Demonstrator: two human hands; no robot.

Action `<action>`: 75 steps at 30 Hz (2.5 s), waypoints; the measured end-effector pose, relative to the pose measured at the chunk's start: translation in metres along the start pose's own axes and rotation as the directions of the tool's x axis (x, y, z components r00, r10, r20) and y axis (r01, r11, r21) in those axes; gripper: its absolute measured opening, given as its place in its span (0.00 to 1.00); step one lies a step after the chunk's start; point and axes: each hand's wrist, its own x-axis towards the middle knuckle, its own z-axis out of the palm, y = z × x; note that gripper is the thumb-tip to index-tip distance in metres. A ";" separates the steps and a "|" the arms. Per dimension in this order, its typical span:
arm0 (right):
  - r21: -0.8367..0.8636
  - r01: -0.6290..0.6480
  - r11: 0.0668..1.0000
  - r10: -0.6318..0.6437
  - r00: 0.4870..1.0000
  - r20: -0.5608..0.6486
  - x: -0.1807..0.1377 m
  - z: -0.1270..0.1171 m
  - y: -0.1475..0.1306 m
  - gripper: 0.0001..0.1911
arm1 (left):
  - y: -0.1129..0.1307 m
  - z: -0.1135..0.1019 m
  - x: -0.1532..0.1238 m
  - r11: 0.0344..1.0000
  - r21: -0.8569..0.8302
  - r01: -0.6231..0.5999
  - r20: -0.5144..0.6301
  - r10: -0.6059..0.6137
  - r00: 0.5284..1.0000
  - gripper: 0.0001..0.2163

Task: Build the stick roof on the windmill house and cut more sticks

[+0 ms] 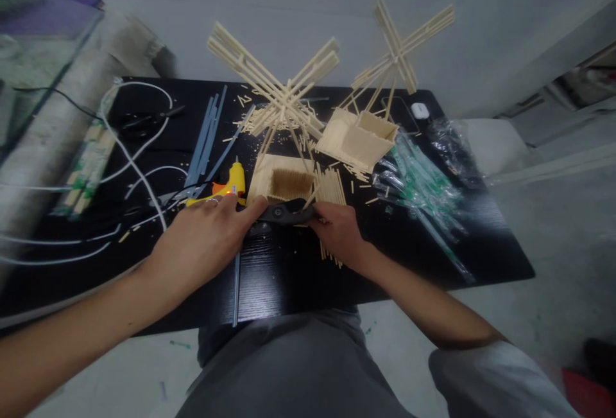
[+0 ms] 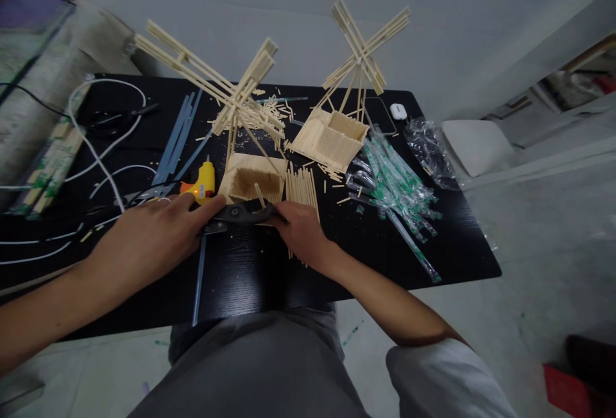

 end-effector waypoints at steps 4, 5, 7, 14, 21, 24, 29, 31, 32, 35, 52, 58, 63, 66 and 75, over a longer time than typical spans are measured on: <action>-0.007 0.022 1.000 -0.023 1.000 -0.007 0.000 -0.002 0.001 0.10 | -0.001 0.000 0.003 1.000 -0.014 -0.007 -0.012 0.006 1.000 0.26; -0.003 0.040 0.999 -0.040 0.999 -0.016 0.000 -0.004 0.000 0.10 | -0.001 0.000 0.003 1.000 -0.020 -0.004 -0.018 0.003 1.000 0.27; 0.005 0.088 0.996 -0.088 0.995 -0.047 0.000 -0.008 -0.002 0.10 | -0.002 -0.001 0.003 0.999 -0.035 0.007 -0.030 -0.008 1.000 0.29; 0.022 0.232 0.972 -0.228 0.967 -0.111 -0.002 -0.029 -0.019 0.08 | -0.005 -0.003 -0.007 0.997 -0.076 0.012 -0.052 -0.016 0.998 0.28; 0.077 0.239 0.968 -0.228 0.964 -0.134 -0.012 -0.054 -0.045 0.08 | -0.001 0.003 -0.016 0.983 -0.183 -0.011 -0.140 -0.015 0.990 0.18; 0.109 0.173 0.979 -0.156 0.976 -0.150 -0.023 -0.063 -0.062 0.17 | 0.005 0.003 -0.021 0.977 -0.213 0.028 -0.148 -0.060 0.987 0.14; 0.380 -0.166 0.910 0.216 0.972 -0.094 -0.041 -0.050 -0.080 0.25 | 0.024 -0.002 -0.029 0.979 -0.185 0.086 -0.135 -0.112 0.984 0.07; 0.506 -0.292 0.811 0.323 0.946 0.028 -0.042 -0.043 -0.084 0.24 | 0.032 -0.004 -0.030 0.987 -0.147 0.071 -0.164 -0.095 0.982 0.08; 0.552 -0.338 0.763 0.361 0.930 0.070 -0.041 -0.041 -0.085 0.23 | 0.035 -0.004 -0.030 0.990 -0.127 0.060 -0.183 -0.083 0.980 0.09; 0.640 -0.414 0.647 0.430 0.892 0.142 -0.036 -0.041 -0.086 0.19 | 0.040 -0.003 -0.032 0.995 -0.093 0.036 -0.209 -0.055 0.976 0.10; 0.692 -0.420 0.587 0.338 0.904 0.262 -0.046 -0.037 -0.065 0.42 | 0.017 0.026 -0.047 0.523 -0.838 -0.155 -0.051 0.208 0.977 0.11; 0.740 -0.405 0.537 0.293 0.912 0.286 -0.045 -0.047 -0.050 0.28 | 0.014 0.026 -0.047 0.538 -0.835 -0.119 -0.073 0.105 0.992 0.14; 0.695 -0.539 0.476 0.240 0.840 0.487 -0.033 -0.064 -0.047 0.11 | 0.011 0.027 -0.048 0.717 -0.693 -0.072 0.005 0.105 0.994 0.21; 0.654 -0.645 0.396 0.218 0.757 0.615 -0.023 -0.067 -0.055 0.15 | 0.014 0.025 -0.046 0.796 -0.602 -0.060 0.056 0.117 0.992 0.26; 0.623 -0.733 0.274 0.190 0.676 0.712 -0.015 -0.055 -0.064 0.20 | 0.019 0.023 -0.045 0.816 -0.578 0.013 0.141 0.085 0.986 0.29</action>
